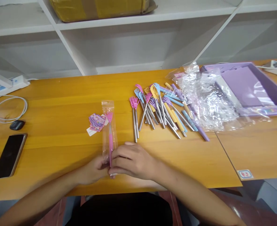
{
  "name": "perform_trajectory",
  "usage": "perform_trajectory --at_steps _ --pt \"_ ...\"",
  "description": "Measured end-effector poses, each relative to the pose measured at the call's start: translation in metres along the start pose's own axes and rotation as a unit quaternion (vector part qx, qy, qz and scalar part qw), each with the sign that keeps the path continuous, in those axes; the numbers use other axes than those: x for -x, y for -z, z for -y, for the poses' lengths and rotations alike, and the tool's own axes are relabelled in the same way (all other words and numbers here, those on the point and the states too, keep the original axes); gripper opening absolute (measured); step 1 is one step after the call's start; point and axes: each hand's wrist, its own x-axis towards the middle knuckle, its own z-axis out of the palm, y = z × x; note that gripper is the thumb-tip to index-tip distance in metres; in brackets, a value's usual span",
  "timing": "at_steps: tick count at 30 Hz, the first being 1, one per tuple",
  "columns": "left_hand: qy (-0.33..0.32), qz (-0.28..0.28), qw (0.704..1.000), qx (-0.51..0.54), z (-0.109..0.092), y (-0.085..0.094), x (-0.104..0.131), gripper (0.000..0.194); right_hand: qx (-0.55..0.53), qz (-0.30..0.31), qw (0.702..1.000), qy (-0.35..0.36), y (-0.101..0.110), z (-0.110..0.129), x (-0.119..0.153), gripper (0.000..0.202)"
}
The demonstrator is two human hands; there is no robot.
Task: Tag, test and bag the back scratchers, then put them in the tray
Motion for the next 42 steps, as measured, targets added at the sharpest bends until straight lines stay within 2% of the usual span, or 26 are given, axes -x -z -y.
perform_trajectory --at_steps 5,13,17,20,23,26,28,31,33,35,36,37,40,42 --pt "0.045 0.022 0.999 0.021 -0.001 0.000 0.002 0.027 0.015 -0.028 0.999 -0.031 -0.003 0.001 0.001 0.015" --pt "0.033 0.028 0.999 0.006 0.006 0.007 0.003 0.027 -0.014 -0.052 0.995 -0.089 -0.012 0.001 0.004 0.012" --pt "0.034 0.025 0.998 0.057 0.003 0.009 0.003 0.032 -0.022 -0.013 0.997 -0.077 -0.002 -0.001 0.001 0.017" --pt "0.005 0.029 0.994 0.105 -0.002 0.014 0.002 0.034 -0.030 0.001 0.996 -0.079 0.006 -0.004 0.000 0.026" --pt "-0.011 0.022 0.987 0.156 -0.006 0.018 0.000 0.041 -0.007 -0.004 0.998 -0.070 0.006 -0.007 0.003 0.042" --pt "0.001 -0.008 0.980 0.198 -0.005 0.021 -0.002 0.041 0.035 0.008 0.999 -0.041 0.002 -0.009 0.006 0.047" --pt "0.012 -0.030 0.977 0.212 -0.003 0.021 -0.002 0.041 0.061 0.017 0.998 -0.019 0.000 -0.008 0.007 0.043" --pt "0.025 -0.050 0.976 0.212 0.001 0.019 -0.002 0.051 0.070 0.025 0.997 -0.014 0.001 -0.003 0.004 0.027" --pt "0.033 -0.057 0.975 0.212 0.002 0.016 -0.003 0.061 0.046 0.044 0.995 -0.073 0.002 0.001 0.002 0.015" --pt "0.041 -0.067 0.971 0.226 0.003 0.013 -0.005 0.069 0.017 0.068 0.988 -0.141 0.003 0.002 0.000 0.012" --pt "0.044 -0.073 0.968 0.238 0.002 0.013 -0.006 0.070 0.012 0.073 0.986 -0.150 0.003 0.002 0.000 0.012" --pt "0.044 -0.082 0.964 0.249 0.001 0.012 -0.007 0.068 0.019 0.067 0.989 -0.134 0.004 0.002 0.001 0.011" --pt "0.037 -0.134 0.952 0.272 -0.005 0.014 -0.012 0.054 0.073 0.013 0.997 -0.028 0.004 -0.001 0.003 0.010" --pt "0.033 -0.162 0.944 0.286 -0.010 0.016 -0.014 0.049 0.078 -0.004 0.997 0.004 0.004 -0.002 0.003 0.011"
